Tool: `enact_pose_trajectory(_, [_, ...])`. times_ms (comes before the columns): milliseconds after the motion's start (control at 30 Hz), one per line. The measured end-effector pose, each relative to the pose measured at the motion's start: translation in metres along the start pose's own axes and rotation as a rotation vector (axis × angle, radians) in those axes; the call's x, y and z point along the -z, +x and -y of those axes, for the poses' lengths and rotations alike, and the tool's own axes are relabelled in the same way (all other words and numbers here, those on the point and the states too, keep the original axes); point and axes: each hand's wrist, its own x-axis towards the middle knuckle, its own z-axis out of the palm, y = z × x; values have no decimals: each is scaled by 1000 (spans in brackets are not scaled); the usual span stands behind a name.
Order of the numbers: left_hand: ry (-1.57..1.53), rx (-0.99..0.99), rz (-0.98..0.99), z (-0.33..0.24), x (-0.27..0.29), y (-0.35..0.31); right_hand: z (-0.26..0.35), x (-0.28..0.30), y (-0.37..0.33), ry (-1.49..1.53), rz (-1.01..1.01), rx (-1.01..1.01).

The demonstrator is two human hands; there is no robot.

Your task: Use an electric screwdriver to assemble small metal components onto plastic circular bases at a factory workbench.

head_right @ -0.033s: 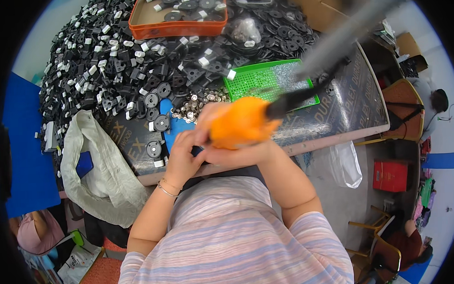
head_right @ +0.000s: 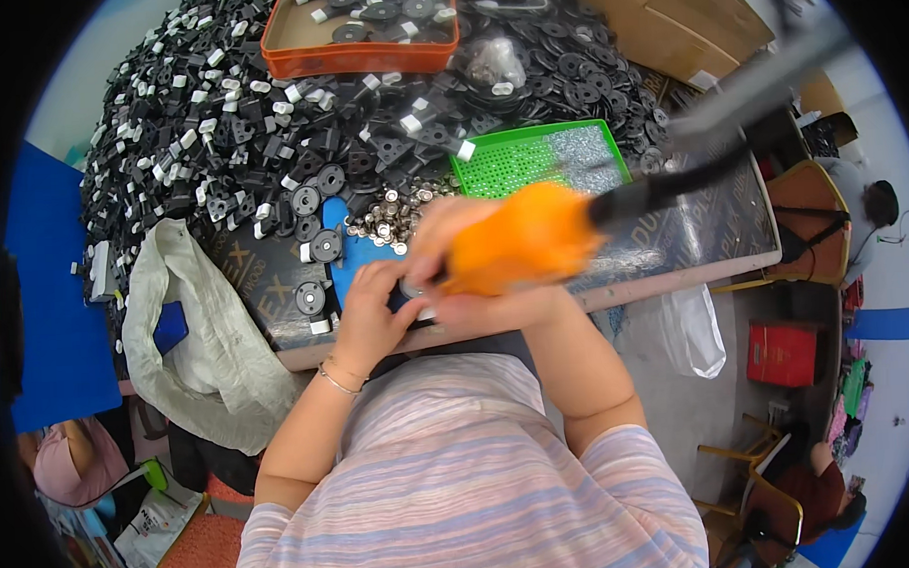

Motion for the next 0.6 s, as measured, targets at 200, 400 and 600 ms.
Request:
enact_pose_trajectory(200, [67, -1, 19, -18, -24, 6, 9, 25, -7, 145, -518, 65])
enact_pose_trajectory(400, [395, 28, -109, -2, 37, 13, 20, 50, -30, 14, -588, 141])
enact_pose_trajectory(600, [523, 418, 113, 22, 67, 31, 12, 50, -34, 17, -679, 112])
